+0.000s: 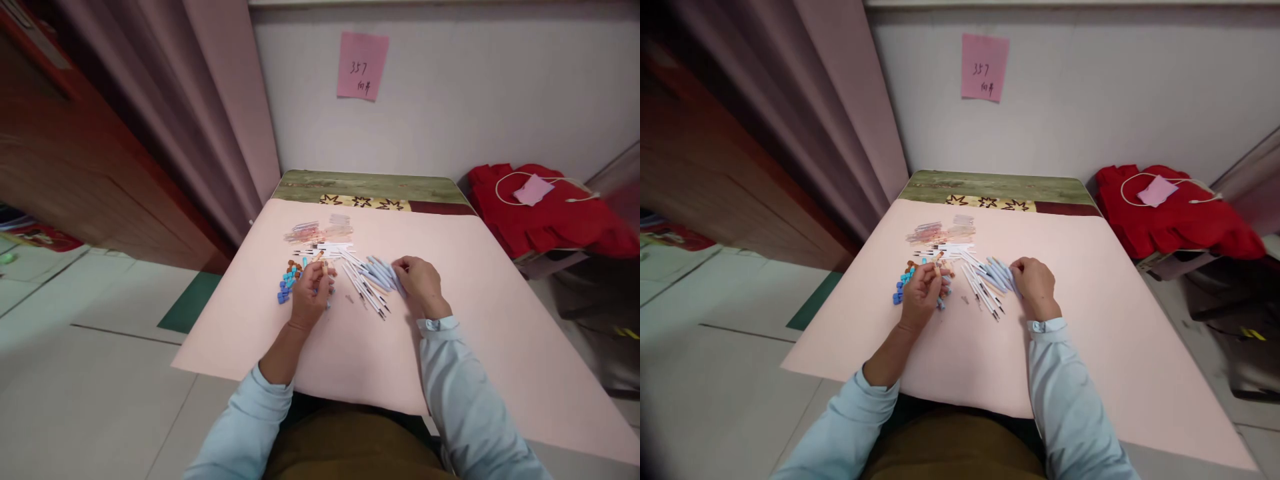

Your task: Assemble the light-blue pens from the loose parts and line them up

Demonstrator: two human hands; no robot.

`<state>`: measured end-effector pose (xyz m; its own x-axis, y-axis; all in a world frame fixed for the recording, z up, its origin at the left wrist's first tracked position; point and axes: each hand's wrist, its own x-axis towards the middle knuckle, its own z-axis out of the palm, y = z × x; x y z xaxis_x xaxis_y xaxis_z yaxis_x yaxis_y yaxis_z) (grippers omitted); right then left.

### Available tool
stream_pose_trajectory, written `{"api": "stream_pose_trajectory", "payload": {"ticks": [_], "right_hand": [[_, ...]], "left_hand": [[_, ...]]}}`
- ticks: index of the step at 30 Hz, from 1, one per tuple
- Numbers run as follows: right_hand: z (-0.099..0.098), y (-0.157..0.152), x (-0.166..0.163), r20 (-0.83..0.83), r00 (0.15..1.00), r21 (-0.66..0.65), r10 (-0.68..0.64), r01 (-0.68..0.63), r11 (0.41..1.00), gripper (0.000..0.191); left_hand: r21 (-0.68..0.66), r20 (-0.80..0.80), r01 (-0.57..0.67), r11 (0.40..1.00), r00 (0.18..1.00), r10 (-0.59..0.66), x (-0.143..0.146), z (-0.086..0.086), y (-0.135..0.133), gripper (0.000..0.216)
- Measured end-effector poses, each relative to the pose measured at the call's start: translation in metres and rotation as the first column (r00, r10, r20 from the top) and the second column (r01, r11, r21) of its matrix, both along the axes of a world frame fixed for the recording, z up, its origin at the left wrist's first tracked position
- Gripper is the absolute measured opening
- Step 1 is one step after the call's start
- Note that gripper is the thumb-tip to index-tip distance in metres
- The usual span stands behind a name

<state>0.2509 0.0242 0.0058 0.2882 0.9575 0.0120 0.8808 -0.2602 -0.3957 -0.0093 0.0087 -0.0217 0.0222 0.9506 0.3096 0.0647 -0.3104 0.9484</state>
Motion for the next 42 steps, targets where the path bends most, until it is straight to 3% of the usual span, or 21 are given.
{"api": "stream_pose_trajectory", "payload": {"ticks": [8, 14, 18, 21, 26, 31, 34, 37, 42], "right_hand": [[0.000, 0.000, -0.002, -0.091, 0.988, 0.020, -0.121, 0.123, 0.992, 0.022], [-0.004, 0.002, -0.001, -0.226, 0.955, 0.162, -0.193, 0.232, 0.959, 0.024], [-0.007, 0.004, -0.002, -0.372, 0.917, 0.343, -0.141, 0.277, 0.898, 0.036], [-0.006, 0.004, -0.007, -0.393, 0.916, 0.464, -0.080, 0.273, 0.843, 0.039], [-0.002, 0.000, -0.024, -0.457, 0.889, 0.489, -0.003, 0.254, 0.834, 0.029], [0.005, -0.005, -0.036, -0.521, 0.847, 0.575, 0.104, 0.258, 0.776, 0.028], [0.009, -0.011, -0.040, -0.426, 0.894, 0.573, 0.141, 0.145, 0.807, 0.031], [0.010, -0.019, -0.048, -0.242, 0.938, 0.520, 0.246, -0.089, 0.850, 0.031], [0.010, -0.026, -0.071, 0.039, 0.905, 0.283, 0.423, -0.416, 0.864, 0.026]], "left_hand": [[0.023, -0.055, 0.005, 1.000, 0.998, -0.003, -0.001, 0.004, -0.001, 0.018], [0.072, -0.065, 0.023, 0.997, 0.998, -0.018, -0.002, 0.000, 0.000, 0.018], [0.097, -0.066, 0.000, 0.995, 0.998, 0.006, -0.001, 0.001, 0.001, 0.017], [0.095, -0.086, -0.014, 0.995, 0.996, 0.022, 0.000, 0.003, 0.000, 0.019], [0.106, -0.119, -0.012, 0.994, 0.993, 0.025, 0.000, 0.005, -0.001, 0.023], [0.134, -0.196, -0.034, 0.990, 0.979, 0.060, -0.002, 0.008, -0.001, 0.019], [0.147, -0.234, -0.060, 0.987, 0.968, 0.094, -0.003, 0.009, -0.001, 0.018], [0.129, -0.233, -0.075, 0.989, 0.967, 0.104, -0.003, 0.008, 0.000, 0.020], [0.135, -0.240, -0.076, 0.988, 0.965, 0.107, -0.002, 0.006, 0.000, 0.021]]}}
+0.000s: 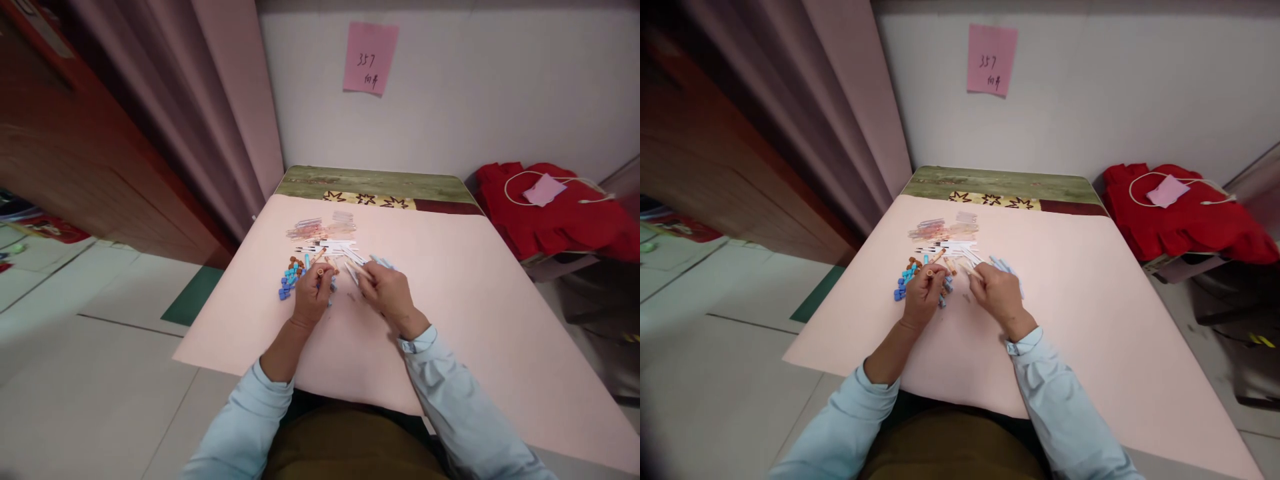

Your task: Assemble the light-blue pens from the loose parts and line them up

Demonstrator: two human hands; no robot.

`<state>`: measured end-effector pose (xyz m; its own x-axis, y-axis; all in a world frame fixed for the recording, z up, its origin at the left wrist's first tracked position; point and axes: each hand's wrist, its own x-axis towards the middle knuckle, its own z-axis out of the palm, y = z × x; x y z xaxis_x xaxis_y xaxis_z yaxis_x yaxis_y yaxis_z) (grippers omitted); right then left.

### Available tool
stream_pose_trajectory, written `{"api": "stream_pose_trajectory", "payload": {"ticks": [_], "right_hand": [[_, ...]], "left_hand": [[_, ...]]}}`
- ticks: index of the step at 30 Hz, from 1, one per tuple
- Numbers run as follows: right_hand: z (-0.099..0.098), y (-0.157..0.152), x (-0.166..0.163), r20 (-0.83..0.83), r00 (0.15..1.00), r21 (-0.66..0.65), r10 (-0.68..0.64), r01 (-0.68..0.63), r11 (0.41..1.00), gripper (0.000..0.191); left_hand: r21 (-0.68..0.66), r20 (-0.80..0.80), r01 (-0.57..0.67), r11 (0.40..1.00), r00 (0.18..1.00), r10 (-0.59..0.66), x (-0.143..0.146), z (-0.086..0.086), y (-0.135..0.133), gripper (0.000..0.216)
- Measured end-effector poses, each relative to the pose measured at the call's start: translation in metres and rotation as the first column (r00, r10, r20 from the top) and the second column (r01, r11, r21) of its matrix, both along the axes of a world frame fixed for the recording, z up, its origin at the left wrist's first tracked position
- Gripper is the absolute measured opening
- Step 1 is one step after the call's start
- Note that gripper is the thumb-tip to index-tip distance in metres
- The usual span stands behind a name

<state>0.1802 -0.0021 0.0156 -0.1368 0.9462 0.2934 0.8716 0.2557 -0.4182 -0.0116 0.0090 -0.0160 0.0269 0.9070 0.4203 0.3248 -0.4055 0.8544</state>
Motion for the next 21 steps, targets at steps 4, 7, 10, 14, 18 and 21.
{"api": "stream_pose_trajectory", "payload": {"ticks": [4, 7, 10, 14, 18, 21], "right_hand": [[0.001, -0.002, -0.012, 0.217, 0.976, -0.148, -0.027, 0.061, 0.987, 0.021], [0.003, -0.005, -0.015, 0.283, 0.957, -0.219, -0.063, 0.128, 0.967, 0.022], [0.004, -0.007, -0.018, 0.313, 0.945, -0.250, -0.099, 0.183, 0.951, 0.023], [0.003, -0.007, -0.021, 0.328, 0.937, -0.258, -0.119, 0.211, 0.943, 0.023], [0.002, -0.006, -0.022, 0.324, 0.937, -0.270, -0.130, 0.223, 0.937, 0.026], [0.001, -0.006, -0.021, 0.319, 0.938, -0.272, -0.138, 0.230, 0.934, 0.027]], "left_hand": [[0.009, 0.006, -0.012, 1.000, 1.000, 0.012, 0.000, -0.001, 0.000, 0.020], [0.018, -0.012, -0.012, 1.000, 1.000, 0.012, -0.001, -0.002, 0.001, 0.019], [0.023, -0.035, -0.019, 1.000, 0.999, 0.019, -0.001, -0.001, 0.000, 0.018], [0.029, -0.046, -0.026, 0.999, 0.999, 0.027, 0.000, -0.001, 0.000, 0.018], [0.044, -0.058, -0.037, 0.998, 0.998, 0.040, 0.000, -0.001, 0.000, 0.019], [0.052, -0.066, -0.033, 0.998, 0.997, 0.036, 0.000, 0.000, 0.000, 0.019]]}}
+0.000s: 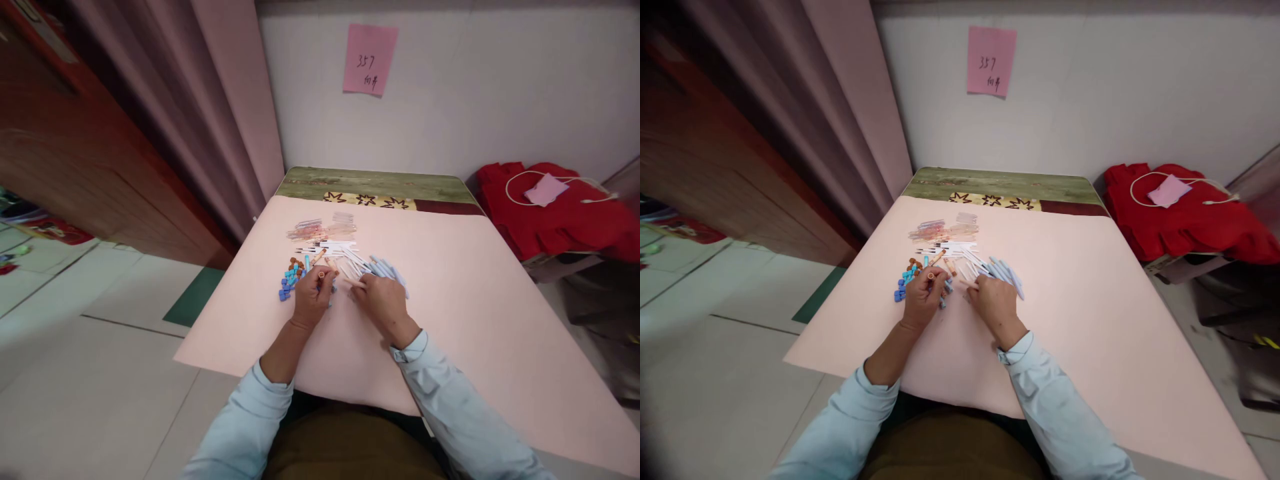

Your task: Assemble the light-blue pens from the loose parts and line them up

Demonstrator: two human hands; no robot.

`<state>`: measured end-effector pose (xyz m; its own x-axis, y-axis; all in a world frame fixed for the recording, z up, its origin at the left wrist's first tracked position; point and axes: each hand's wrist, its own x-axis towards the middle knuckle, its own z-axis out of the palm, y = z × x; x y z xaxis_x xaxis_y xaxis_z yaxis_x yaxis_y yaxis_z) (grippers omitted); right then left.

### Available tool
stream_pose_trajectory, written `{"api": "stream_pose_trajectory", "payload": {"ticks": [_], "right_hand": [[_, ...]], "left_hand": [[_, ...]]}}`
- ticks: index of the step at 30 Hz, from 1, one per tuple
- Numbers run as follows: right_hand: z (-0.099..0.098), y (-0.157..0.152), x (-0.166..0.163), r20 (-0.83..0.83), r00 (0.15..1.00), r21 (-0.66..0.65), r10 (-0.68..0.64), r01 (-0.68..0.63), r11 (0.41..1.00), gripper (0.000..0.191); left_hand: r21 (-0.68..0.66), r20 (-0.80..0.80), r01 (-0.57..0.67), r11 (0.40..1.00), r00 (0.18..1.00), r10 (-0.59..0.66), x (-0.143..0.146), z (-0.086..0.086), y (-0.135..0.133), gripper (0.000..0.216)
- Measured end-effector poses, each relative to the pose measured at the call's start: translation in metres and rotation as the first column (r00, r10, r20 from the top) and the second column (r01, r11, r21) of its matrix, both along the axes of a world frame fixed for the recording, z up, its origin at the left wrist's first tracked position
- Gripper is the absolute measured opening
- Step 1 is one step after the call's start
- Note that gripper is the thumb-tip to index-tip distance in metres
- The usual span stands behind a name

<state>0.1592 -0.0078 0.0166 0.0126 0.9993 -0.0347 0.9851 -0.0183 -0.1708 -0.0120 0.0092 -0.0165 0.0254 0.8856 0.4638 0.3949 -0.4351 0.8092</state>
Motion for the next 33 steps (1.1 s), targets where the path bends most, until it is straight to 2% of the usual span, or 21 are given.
{"api": "stream_pose_trajectory", "payload": {"ticks": [8, 12, 16, 19, 22, 28, 30, 33], "right_hand": [[-0.006, 0.002, 0.001, -0.031, 0.999, 0.036, 0.015, -0.014, 0.999, 0.024], [-0.007, 0.003, 0.005, -0.181, 0.983, 0.156, -0.029, 0.058, 0.986, 0.024], [-0.006, 0.002, 0.005, -0.474, 0.877, 0.234, 0.076, 0.043, 0.971, 0.023], [-0.005, 0.000, 0.002, -0.595, 0.785, 0.264, 0.170, -0.009, 0.965, 0.022], [-0.009, -0.001, 0.000, -0.568, 0.794, 0.317, 0.216, -0.031, 0.948, 0.018], [-0.024, 0.002, 0.001, -0.453, 0.807, 0.483, 0.379, -0.135, 0.865, 0.012], [-0.024, 0.002, 0.002, -0.476, 0.793, 0.476, 0.380, -0.131, 0.870, 0.012], [-0.016, 0.001, 0.005, -0.551, 0.762, 0.425, 0.340, -0.095, 0.900, 0.025]], "left_hand": [[0.007, -0.006, -0.001, 1.000, 1.000, 0.001, 0.001, 0.000, 0.000, 0.017], [0.006, 0.010, -0.013, 1.000, 1.000, 0.013, 0.002, 0.001, 0.000, 0.015], [0.012, 0.003, -0.006, 1.000, 1.000, 0.006, 0.002, 0.002, 0.000, 0.014], [0.021, 0.006, 0.017, 1.000, 1.000, -0.017, 0.001, 0.003, -0.001, 0.014], [-0.001, 0.040, 0.056, 0.998, 0.998, -0.056, 0.000, 0.003, -0.002, 0.017], [-0.094, 0.154, 0.130, 0.987, 0.981, -0.115, 0.000, 0.000, -0.002, 0.024], [-0.133, 0.219, 0.132, 0.982, 0.971, -0.101, 0.001, 0.000, -0.002, 0.026], [-0.195, 0.382, 0.099, 0.976, 0.924, -0.018, 0.003, 0.005, -0.002, 0.026]]}}
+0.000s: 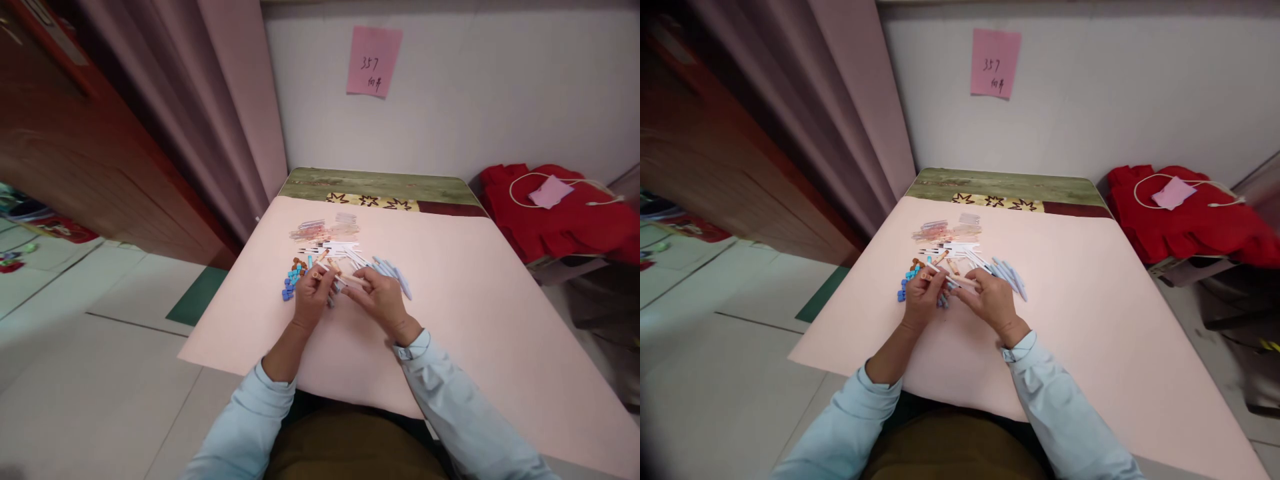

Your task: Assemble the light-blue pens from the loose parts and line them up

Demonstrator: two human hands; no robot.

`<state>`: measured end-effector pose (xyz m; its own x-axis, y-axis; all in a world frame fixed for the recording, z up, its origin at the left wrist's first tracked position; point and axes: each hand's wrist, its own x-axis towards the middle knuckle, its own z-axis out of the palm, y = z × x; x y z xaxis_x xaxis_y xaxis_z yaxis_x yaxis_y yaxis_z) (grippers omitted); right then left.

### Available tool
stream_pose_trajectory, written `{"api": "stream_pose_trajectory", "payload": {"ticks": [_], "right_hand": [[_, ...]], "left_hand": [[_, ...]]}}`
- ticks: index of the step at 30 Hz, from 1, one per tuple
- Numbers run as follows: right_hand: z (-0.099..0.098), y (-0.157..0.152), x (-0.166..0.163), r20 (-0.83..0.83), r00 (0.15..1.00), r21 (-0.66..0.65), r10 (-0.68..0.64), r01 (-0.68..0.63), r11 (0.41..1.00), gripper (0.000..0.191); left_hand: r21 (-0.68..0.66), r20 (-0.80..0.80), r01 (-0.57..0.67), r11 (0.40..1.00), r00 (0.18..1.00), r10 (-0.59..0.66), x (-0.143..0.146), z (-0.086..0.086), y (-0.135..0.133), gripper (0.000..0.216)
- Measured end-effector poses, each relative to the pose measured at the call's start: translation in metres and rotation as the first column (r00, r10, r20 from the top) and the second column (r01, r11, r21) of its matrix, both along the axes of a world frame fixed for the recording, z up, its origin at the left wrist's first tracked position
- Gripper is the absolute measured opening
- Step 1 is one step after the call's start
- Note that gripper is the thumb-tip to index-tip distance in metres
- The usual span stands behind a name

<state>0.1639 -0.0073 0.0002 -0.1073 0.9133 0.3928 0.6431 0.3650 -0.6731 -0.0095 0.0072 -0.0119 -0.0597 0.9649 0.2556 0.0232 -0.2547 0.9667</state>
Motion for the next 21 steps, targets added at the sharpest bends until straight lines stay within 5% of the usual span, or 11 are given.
{"api": "stream_pose_trajectory", "payload": {"ticks": [7, 11, 21], "right_hand": [[0.007, 0.000, 0.005, 0.053, 0.999, 0.044, 0.014, -0.016, 0.999, 0.022], [0.002, 0.002, 0.004, 0.179, 0.983, 0.087, 0.041, -0.057, 0.995, 0.022], [0.002, 0.002, 0.003, 0.179, 0.983, 0.107, 0.041, -0.061, 0.992, 0.019]], "left_hand": [[-0.112, 0.388, -0.173, 0.979, 0.899, 0.203, 0.000, 0.013, 0.007, 0.032], [-0.112, 0.428, -0.178, 0.978, 0.879, 0.209, -0.002, 0.010, 0.010, 0.032], [-0.138, 0.421, -0.139, 0.981, 0.888, 0.185, -0.002, 0.008, 0.010, 0.033]]}}
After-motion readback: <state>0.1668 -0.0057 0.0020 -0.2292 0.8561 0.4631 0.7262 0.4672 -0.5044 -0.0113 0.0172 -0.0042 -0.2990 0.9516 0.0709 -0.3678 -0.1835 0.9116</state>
